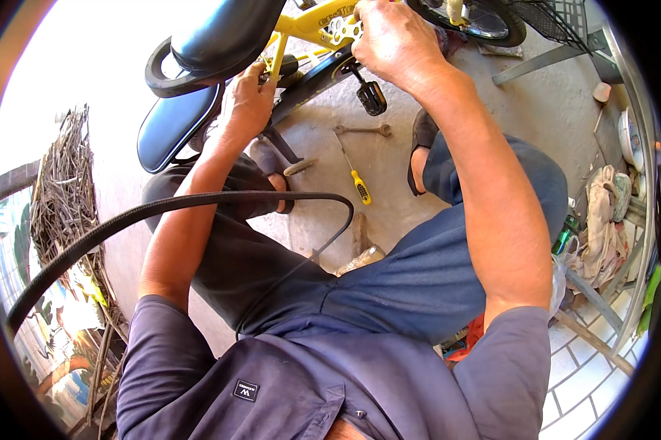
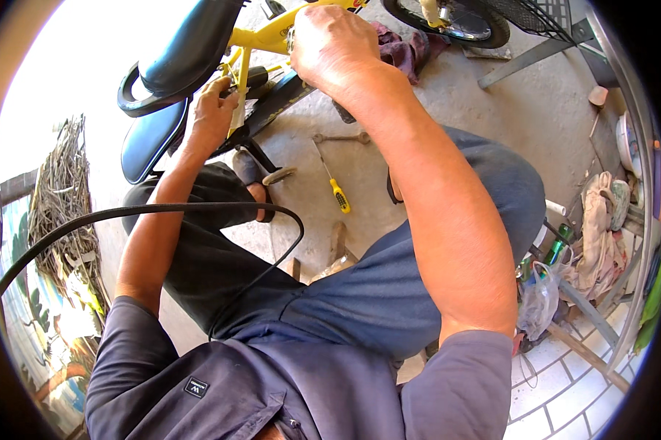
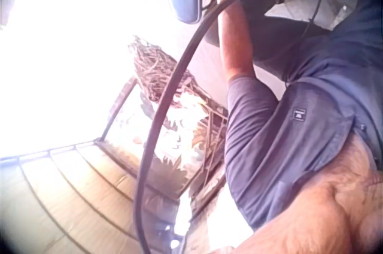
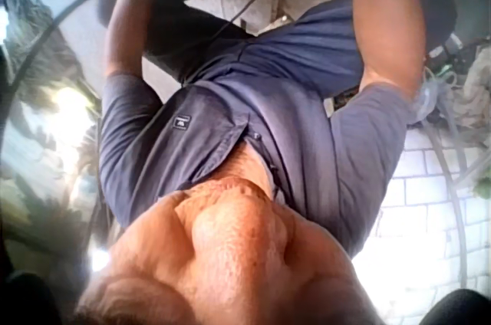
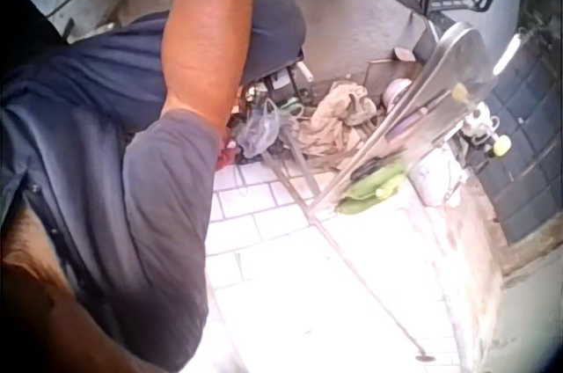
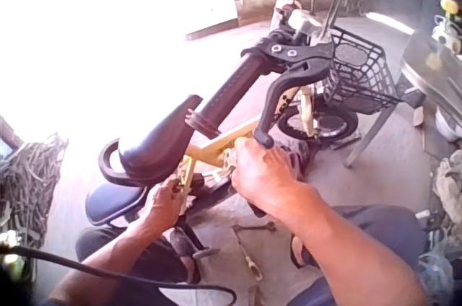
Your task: The person sits on the floor and uses a screwdriver to tighten bolts on the frame of a yellow bicycle. They adjust the handlebars and the seat post, ensuring the components are secure.
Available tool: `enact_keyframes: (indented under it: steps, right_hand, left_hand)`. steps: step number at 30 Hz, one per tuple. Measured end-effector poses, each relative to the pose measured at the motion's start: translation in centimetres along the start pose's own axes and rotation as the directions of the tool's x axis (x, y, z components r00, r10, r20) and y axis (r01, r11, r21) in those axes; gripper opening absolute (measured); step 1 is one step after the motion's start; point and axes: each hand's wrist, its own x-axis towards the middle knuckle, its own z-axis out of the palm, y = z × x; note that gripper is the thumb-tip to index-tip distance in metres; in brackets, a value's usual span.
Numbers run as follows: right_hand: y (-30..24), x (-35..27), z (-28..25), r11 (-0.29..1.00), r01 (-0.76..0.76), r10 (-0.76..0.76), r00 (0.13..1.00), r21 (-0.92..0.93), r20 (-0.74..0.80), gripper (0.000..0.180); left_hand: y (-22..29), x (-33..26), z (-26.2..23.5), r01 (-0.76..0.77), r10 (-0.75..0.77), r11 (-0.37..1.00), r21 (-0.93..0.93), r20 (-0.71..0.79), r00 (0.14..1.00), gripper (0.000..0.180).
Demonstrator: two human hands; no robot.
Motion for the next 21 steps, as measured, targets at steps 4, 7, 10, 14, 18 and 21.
enact_keyframes:
  steps: [4, 7, 10, 14, 18, 21]
  right_hand:
    - [0.9, -0.1, 1.5, 0.992, 0.107, -0.11, 0.992, -0.06, -0.057, 0.017]
    - [-0.7, 0.4, 1.2, 0.998, 0.032, -0.029, 0.998, -0.049, 0.061, 0.02]
    - [-1.0, 0.8, 1.6, 0.994, 0.007, 0.01, 0.988, -0.108, 0.155, 0.02]
    - [-1.1, 0.7, 3.0, 0.995, 0.041, -0.025, 0.986, -0.093, 0.167, 0.02]
    - [-1.4, 0.7, 3.6, 0.997, 0.042, -0.028, 0.978, -0.063, 0.208, 0.024]
    - [-1.1, 0.8, 4.1, 0.994, 0.066, -0.044, 0.969, -0.083, 0.244, 0.024]
  left_hand:
    - [0.6, 0.6, 0.7, 0.16, -0.162, 0.979, -0.129, -0.005, 0.987, 0.045]
    - [-2.0, 1.2, 2.7, 0.24, -0.238, 0.948, -0.211, 0.034, 0.971, 0.048]
    - [-2.1, 2.3, 2.7, 0.406, -0.356, 0.853, -0.328, 0.203, 0.912, 0.049]
    - [-0.5, 2.8, 2.0, 0.539, -0.413, 0.682, -0.494, 0.348, 0.842, 0.048]
    - [-1.7, 2.7, 2.5, 0.469, -0.382, 0.749, -0.468, 0.274, 0.883, 0.044]
    - [-2.5, 2.4, 3.2, 0.367, -0.329, 0.856, -0.364, 0.164, 0.93, 0.037]
